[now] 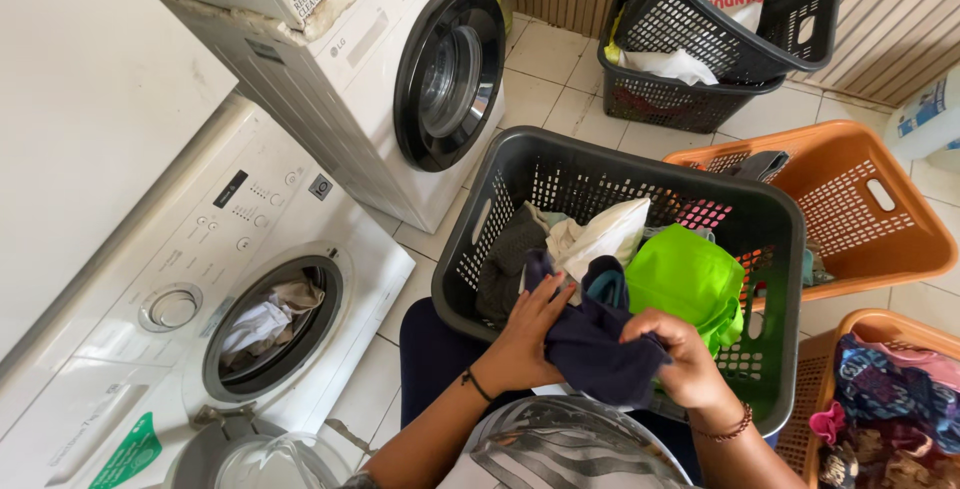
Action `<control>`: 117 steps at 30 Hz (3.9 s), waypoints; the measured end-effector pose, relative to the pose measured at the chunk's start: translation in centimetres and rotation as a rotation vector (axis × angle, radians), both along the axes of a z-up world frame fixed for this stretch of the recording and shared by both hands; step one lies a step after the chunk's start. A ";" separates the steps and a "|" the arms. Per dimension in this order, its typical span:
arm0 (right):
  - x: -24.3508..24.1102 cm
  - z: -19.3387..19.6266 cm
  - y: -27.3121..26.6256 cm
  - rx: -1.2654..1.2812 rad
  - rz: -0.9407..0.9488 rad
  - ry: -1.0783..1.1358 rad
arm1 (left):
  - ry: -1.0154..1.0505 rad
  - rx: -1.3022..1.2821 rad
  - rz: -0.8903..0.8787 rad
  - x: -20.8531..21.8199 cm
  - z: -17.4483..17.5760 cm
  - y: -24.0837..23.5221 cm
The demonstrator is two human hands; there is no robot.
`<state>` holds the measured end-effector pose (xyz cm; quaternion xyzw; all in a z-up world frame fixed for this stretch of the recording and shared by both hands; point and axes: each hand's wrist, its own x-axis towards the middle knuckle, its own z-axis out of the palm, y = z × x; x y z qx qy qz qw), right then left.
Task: The person sorts through a pile of laundry in a black basket, picking up various garments like a dark blue shirt, a white t-shirt, and a grey sock. They inspect each item by turning it inside out or unfolding it before placing it into a washing machine or back into the basket.
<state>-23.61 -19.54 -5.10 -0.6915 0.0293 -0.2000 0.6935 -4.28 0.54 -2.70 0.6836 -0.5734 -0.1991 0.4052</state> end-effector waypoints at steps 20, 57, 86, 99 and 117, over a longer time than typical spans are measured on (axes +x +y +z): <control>0.6 2.3 -1.8 -0.419 -0.532 0.007 | 0.107 -0.342 0.264 1.7 1.6 0.2; 7.0 -8.8 0.4 0.077 0.185 0.530 | 1.202 -0.945 1.212 13.2 -11.9 14.7; 8.8 -8.2 4.6 -0.157 0.270 0.650 | 1.180 -0.405 1.339 22.1 -22.8 18.6; 7.3 -1.3 6.8 -0.865 0.256 0.535 | 0.094 -0.140 0.665 11.4 -8.4 3.5; 4.9 -5.0 -0.8 -0.943 -0.117 0.438 | -0.331 0.484 0.375 7.5 -10.3 0.8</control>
